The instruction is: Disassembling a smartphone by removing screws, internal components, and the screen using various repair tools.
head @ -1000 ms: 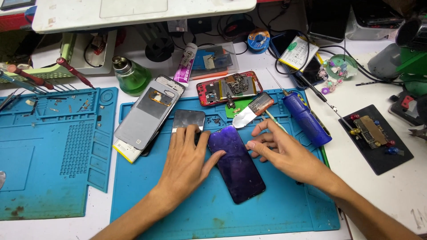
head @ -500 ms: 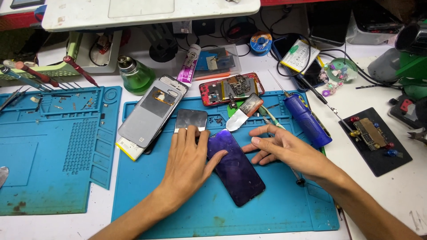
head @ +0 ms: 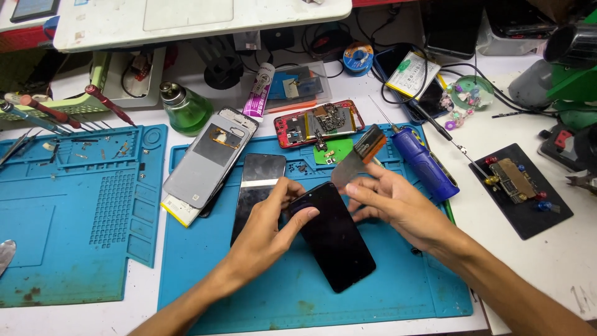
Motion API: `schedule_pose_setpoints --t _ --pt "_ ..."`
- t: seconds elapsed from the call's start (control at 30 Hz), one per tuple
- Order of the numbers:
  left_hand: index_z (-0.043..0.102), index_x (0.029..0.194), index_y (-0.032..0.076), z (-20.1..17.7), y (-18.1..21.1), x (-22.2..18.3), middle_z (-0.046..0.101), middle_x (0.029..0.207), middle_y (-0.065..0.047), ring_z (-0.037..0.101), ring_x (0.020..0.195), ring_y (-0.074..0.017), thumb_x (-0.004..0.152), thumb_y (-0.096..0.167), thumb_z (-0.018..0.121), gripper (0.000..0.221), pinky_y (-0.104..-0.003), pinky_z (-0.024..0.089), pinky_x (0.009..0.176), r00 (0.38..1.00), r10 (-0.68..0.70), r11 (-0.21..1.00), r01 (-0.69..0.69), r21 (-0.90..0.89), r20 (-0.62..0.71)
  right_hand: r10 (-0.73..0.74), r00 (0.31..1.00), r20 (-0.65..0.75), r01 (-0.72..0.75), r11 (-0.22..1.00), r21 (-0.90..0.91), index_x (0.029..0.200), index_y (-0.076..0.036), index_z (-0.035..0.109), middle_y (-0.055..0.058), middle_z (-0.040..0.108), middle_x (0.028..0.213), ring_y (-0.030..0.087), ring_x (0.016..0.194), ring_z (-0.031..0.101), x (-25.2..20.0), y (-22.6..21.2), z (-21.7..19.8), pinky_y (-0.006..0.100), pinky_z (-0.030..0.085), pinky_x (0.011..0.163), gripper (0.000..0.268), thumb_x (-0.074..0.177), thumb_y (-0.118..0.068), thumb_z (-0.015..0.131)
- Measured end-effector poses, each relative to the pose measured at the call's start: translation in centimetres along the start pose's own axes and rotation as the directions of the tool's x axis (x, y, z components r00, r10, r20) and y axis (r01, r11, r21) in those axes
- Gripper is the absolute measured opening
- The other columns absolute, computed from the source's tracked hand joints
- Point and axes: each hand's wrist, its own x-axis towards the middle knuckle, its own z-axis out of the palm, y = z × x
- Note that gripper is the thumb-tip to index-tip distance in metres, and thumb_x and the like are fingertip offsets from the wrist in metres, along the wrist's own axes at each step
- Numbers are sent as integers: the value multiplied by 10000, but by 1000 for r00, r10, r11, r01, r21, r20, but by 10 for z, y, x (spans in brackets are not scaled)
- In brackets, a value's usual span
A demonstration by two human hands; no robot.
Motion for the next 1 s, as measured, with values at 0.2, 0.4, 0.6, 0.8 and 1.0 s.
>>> schedule_pose_setpoints --t 0.2,0.4,0.6,0.8,1.0 --pt "572 1143 27 0 12 -3 673 983 -69 659 853 -173 999 174 642 218 -284 547 793 939 319 947 -310 84 -131 -535 840 -86 526 844 -109 904 -23 687 98 659 930 213 795 738 -13 -2 3 300 620 821 66 938 -78 699" --pt "567 1203 9 -7 23 14 608 1001 -135 605 869 -255 1015 -45 597 198 -337 528 797 813 567 817 -535 214 -134 -666 723 -183 631 745 -218 944 -9 704 98 707 913 182 930 699 -26 -1 15 254 630 830 135 858 83 752" --pt "528 1252 38 18 26 26 586 1173 -129 600 1109 -260 1050 64 515 204 -363 487 1019 824 486 873 -469 133 -291 -712 676 -191 648 698 -305 1017 14 673 140 637 1006 267 903 778 -26 1 20 321 708 874 100 928 -28 692" --pt "462 1311 60 40 19 37 519 1226 -122 491 1160 -293 912 140 804 532 -388 469 1012 787 530 846 -468 255 -314 -789 540 -292 651 612 -449 986 0 697 123 710 927 183 886 692 -22 7 23 256 597 825 128 883 19 770" --pt "421 1315 79 49 0 39 544 1230 -85 449 1107 -347 888 81 805 574 -447 458 956 734 588 805 -490 334 -340 -809 511 -292 698 588 -409 984 49 702 163 708 925 231 914 707 -22 10 28 274 635 841 170 842 123 756"
